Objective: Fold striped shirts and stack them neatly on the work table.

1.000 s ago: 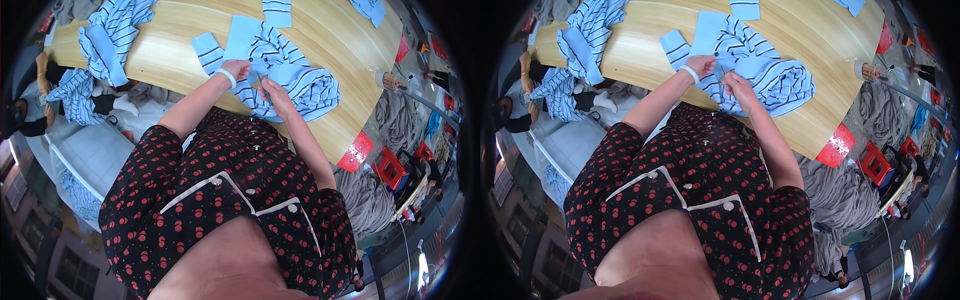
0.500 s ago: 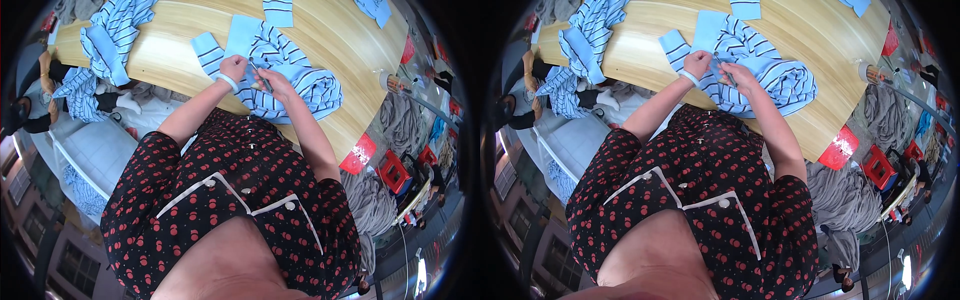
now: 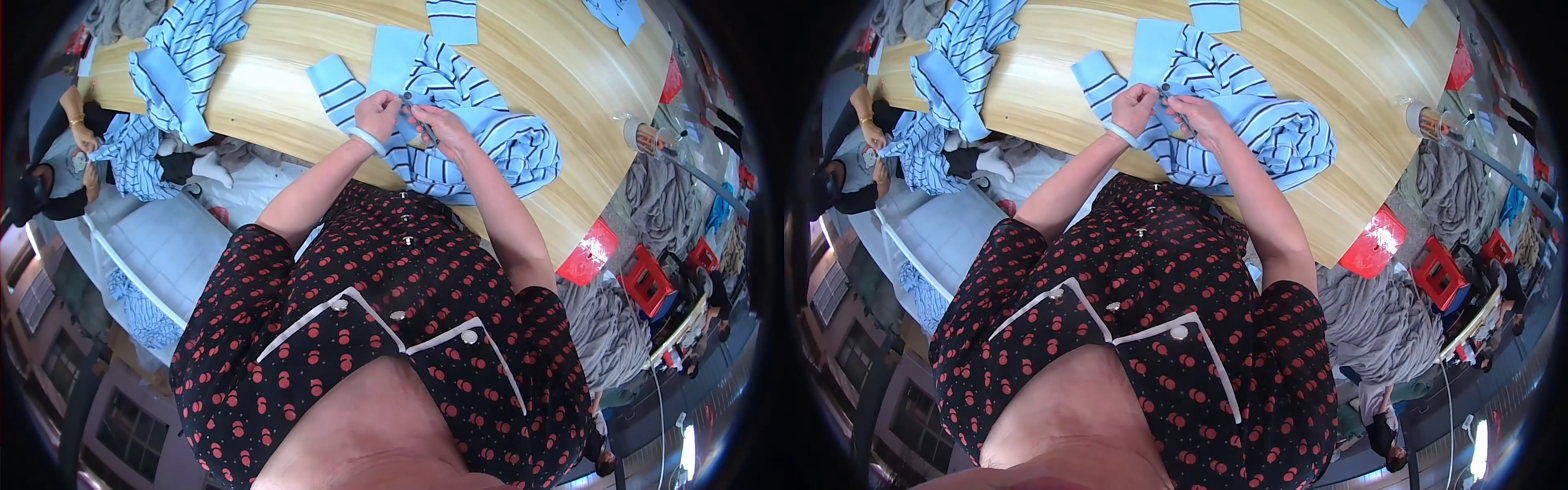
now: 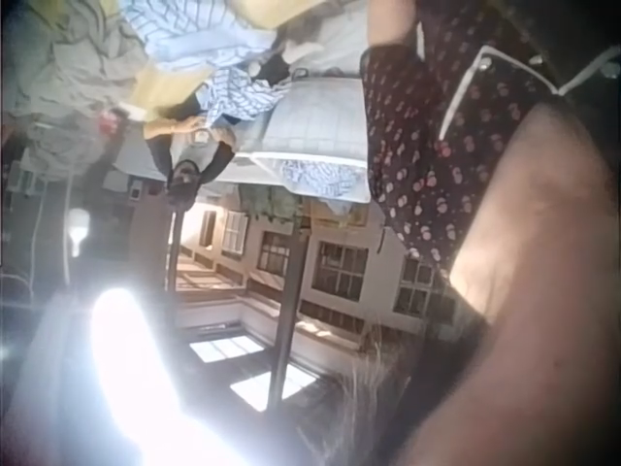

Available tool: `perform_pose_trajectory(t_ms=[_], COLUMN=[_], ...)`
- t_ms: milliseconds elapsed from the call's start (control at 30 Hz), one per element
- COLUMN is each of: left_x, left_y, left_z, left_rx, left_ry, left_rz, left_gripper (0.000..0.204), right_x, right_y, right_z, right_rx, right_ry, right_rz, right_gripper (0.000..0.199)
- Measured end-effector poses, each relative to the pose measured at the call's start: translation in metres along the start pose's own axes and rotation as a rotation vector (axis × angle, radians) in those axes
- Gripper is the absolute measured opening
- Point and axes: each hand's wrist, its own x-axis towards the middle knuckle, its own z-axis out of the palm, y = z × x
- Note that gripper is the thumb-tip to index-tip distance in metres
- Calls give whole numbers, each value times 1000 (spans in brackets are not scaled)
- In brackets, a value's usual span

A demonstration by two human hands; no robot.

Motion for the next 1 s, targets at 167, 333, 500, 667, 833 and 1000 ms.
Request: perform_pose_trajectory(t_ms=[167,333,500,667,833,1000], left_x=[3,19,4,21,56,56], left_y=[-9,-6,-4,-1,7,39], left_z=[-9,-73,-66,7,2,-23], left_rx=[-52,-377,-448,-533,-308,-409], left_ry=[41,542,-71,-207,-96,-121], left_rz=[34,-475,-648,-747,-567,-508], left_gripper=[13,35,43,34,23,20], right_x=[-1,-29,-61,-63,-62,-86], right_y=[-2,-5,-20,-6,4,4], right_z=[3,-10,-35,-34,-70,-62], right_rx=[-1,-287,-1013,-1211,-1276,-1156], right_ry=[32,301,854,700,659,784], right_rz=[-54,-474,-586,-622,-440,-607], right_gripper=[28,28,40,48,32,26])
